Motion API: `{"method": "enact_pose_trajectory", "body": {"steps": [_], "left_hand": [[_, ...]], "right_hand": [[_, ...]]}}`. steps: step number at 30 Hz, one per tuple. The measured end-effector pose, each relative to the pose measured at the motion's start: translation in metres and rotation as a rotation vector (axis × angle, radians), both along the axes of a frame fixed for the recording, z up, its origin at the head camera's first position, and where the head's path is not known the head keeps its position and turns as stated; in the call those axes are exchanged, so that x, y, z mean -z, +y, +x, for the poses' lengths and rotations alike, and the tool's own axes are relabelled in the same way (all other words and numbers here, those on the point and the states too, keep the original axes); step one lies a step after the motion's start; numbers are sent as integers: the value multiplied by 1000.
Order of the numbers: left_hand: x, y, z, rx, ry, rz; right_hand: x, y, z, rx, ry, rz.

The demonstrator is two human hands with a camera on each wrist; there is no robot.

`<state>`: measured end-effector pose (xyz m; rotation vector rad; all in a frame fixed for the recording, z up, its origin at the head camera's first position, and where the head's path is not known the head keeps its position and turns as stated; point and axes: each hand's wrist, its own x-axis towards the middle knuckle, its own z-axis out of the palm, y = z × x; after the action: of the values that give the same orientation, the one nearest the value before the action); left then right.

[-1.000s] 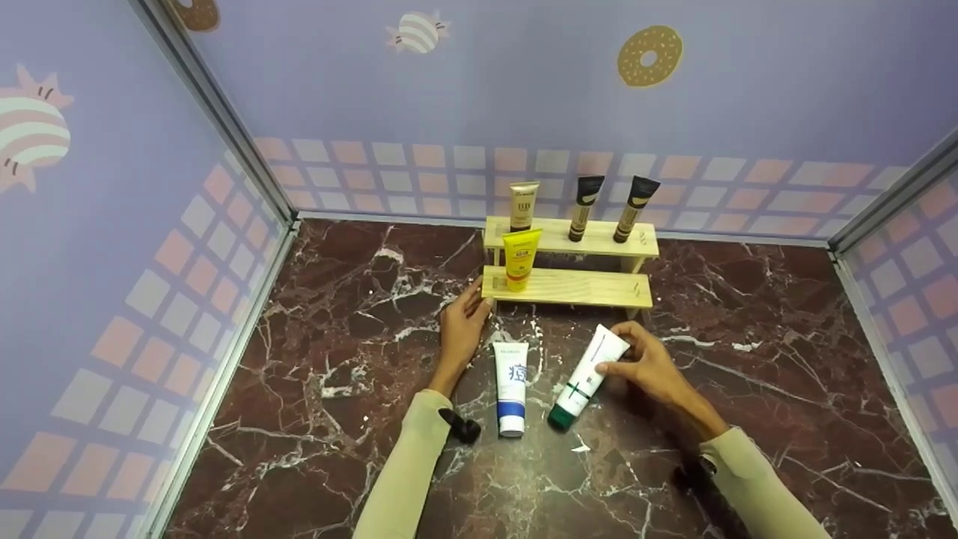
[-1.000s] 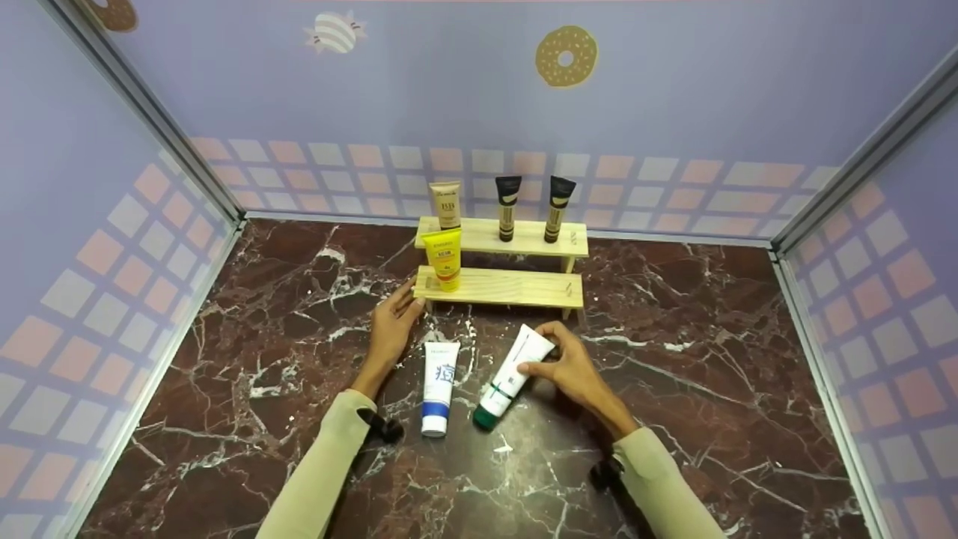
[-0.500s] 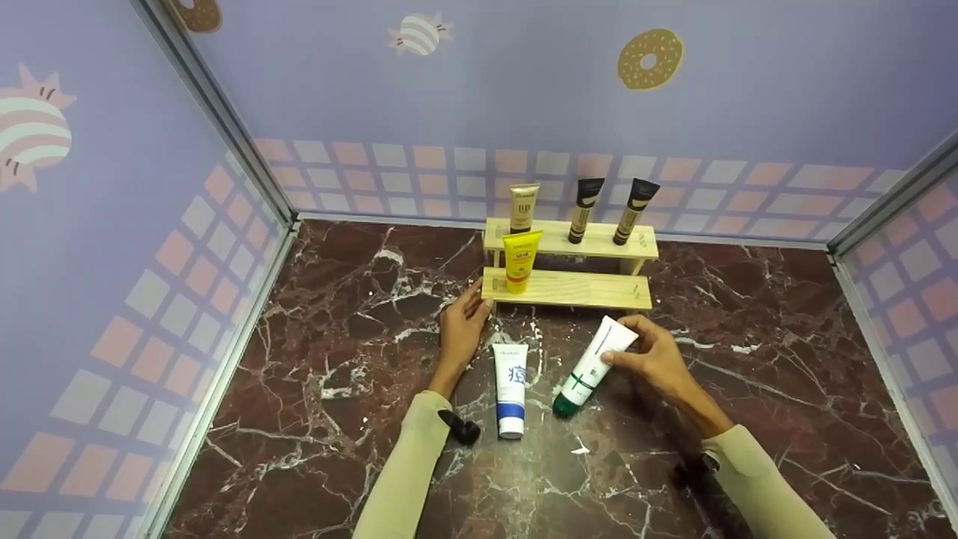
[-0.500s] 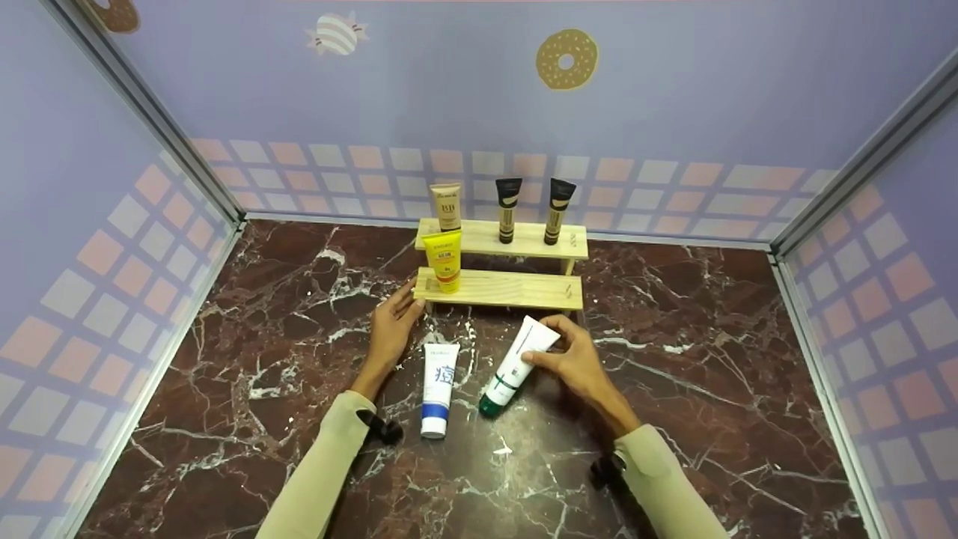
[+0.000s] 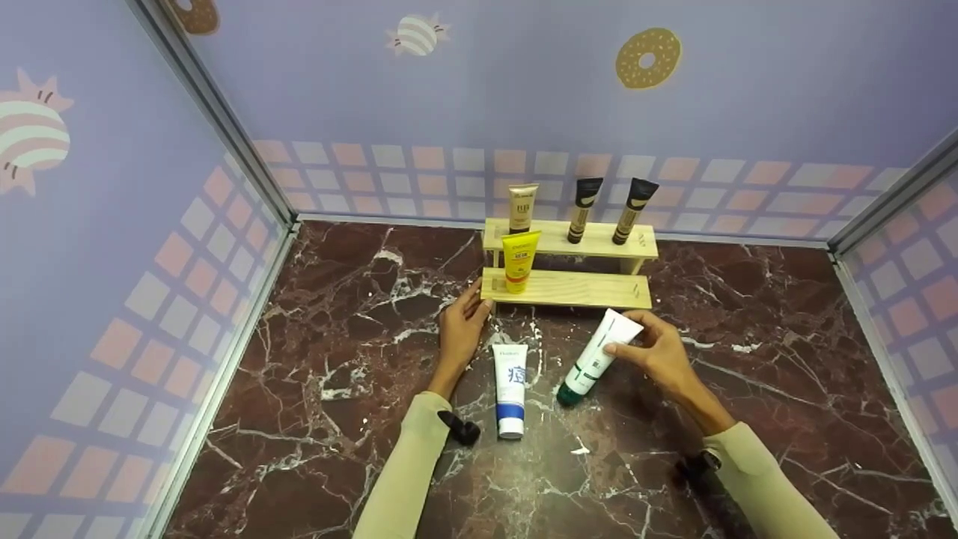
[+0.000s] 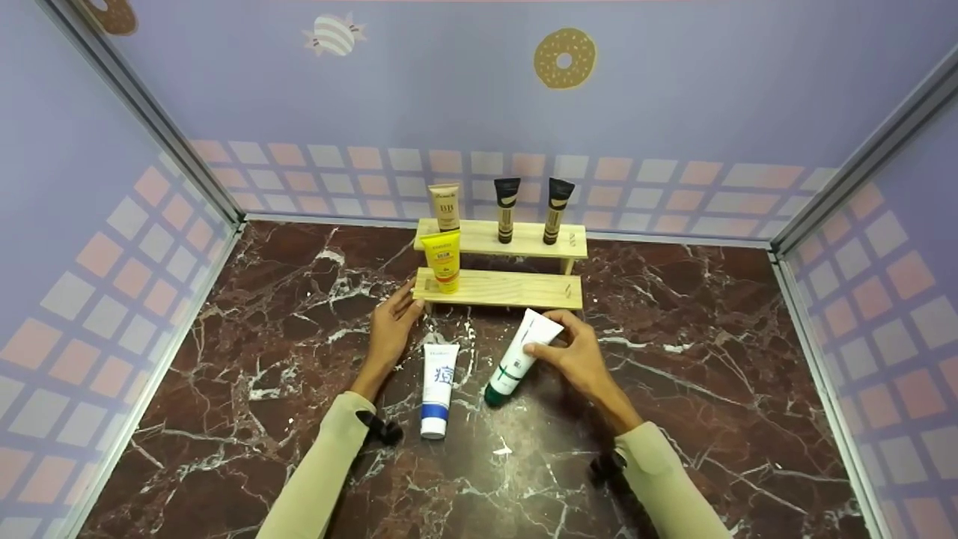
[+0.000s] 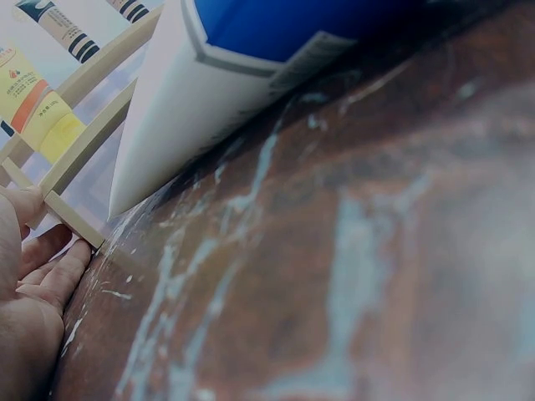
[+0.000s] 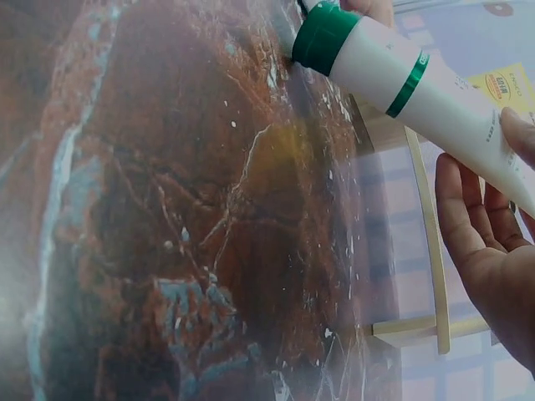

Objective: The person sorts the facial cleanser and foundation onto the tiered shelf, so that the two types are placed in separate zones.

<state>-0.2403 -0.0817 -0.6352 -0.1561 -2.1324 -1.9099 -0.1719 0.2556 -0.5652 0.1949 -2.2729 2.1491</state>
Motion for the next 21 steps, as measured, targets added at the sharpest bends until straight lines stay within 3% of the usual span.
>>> {"method": "enact_pose_trajectory", "body": {"steps": [14, 21], "left_hand": [[-1, 1, 0, -2, 10, 45], [0, 1, 0, -5, 10, 7]], "right_hand": [[-9, -8, 0, 33, 58, 22], [-12, -13, 0, 40, 119, 44]]}}
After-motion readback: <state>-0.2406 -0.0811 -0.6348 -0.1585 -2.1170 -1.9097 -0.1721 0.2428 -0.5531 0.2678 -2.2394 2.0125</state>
